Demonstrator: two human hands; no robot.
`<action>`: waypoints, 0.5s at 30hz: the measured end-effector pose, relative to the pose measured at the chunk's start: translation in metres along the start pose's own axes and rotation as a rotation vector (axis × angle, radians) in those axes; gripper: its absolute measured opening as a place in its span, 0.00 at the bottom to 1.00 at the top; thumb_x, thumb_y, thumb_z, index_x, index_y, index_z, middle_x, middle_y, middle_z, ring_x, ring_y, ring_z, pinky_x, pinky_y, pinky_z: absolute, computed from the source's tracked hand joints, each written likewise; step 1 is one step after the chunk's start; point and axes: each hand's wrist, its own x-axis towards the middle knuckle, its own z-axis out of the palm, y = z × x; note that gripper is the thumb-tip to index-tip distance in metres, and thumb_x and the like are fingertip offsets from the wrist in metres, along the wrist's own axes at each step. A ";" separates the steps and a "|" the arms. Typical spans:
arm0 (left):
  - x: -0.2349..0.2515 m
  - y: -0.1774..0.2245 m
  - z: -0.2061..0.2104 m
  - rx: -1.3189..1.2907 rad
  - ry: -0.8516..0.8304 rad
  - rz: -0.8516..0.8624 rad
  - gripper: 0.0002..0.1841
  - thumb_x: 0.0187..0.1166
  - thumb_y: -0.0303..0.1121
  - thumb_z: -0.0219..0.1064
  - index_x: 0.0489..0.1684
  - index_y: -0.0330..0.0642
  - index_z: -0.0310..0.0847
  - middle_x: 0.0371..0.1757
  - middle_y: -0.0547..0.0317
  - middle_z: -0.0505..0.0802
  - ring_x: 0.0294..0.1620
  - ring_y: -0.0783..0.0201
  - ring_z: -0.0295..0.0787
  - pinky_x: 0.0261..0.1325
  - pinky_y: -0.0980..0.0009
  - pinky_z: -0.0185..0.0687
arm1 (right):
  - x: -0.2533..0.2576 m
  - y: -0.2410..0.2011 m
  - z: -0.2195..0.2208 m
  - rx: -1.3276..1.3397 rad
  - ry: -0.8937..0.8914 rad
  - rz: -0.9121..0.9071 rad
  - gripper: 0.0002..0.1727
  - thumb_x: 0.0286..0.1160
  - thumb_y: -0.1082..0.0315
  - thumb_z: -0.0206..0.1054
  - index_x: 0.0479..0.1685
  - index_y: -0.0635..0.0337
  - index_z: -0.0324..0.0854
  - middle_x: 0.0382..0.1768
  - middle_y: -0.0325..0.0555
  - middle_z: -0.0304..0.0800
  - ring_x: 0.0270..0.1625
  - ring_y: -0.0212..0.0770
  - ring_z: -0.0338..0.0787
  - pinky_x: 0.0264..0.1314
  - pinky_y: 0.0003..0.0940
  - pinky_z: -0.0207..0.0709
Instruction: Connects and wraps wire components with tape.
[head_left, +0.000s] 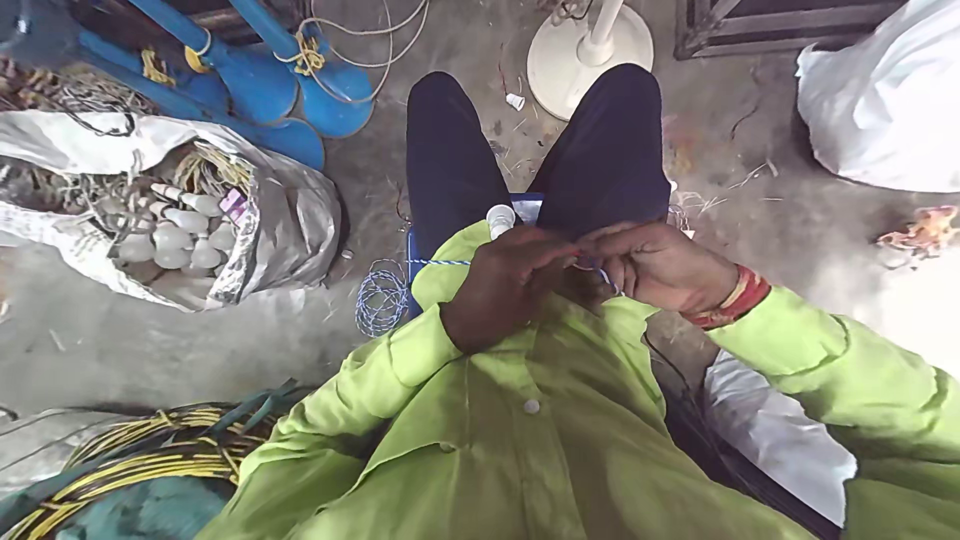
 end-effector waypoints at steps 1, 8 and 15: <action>0.000 0.001 -0.001 -0.012 0.003 -0.017 0.08 0.80 0.25 0.68 0.47 0.34 0.93 0.46 0.52 0.94 0.49 0.66 0.92 0.55 0.70 0.90 | -0.004 0.001 0.003 -0.127 0.057 -0.072 0.19 0.89 0.69 0.48 0.36 0.57 0.86 0.23 0.35 0.87 0.20 0.26 0.83 0.22 0.22 0.81; 0.002 0.002 -0.003 -0.085 0.010 -0.084 0.07 0.80 0.26 0.68 0.47 0.34 0.92 0.43 0.55 0.93 0.43 0.70 0.91 0.49 0.72 0.91 | -0.014 0.026 -0.001 -1.075 0.377 -1.043 0.16 0.78 0.63 0.70 0.54 0.68 0.87 0.40 0.46 0.94 0.39 0.31 0.91 0.42 0.27 0.87; -0.001 0.000 -0.001 0.000 0.020 0.011 0.08 0.78 0.24 0.70 0.48 0.33 0.93 0.45 0.50 0.94 0.51 0.63 0.90 0.59 0.69 0.86 | -0.016 0.022 0.005 -1.038 0.332 -0.826 0.11 0.80 0.66 0.67 0.48 0.59 0.93 0.44 0.41 0.93 0.44 0.26 0.89 0.45 0.19 0.84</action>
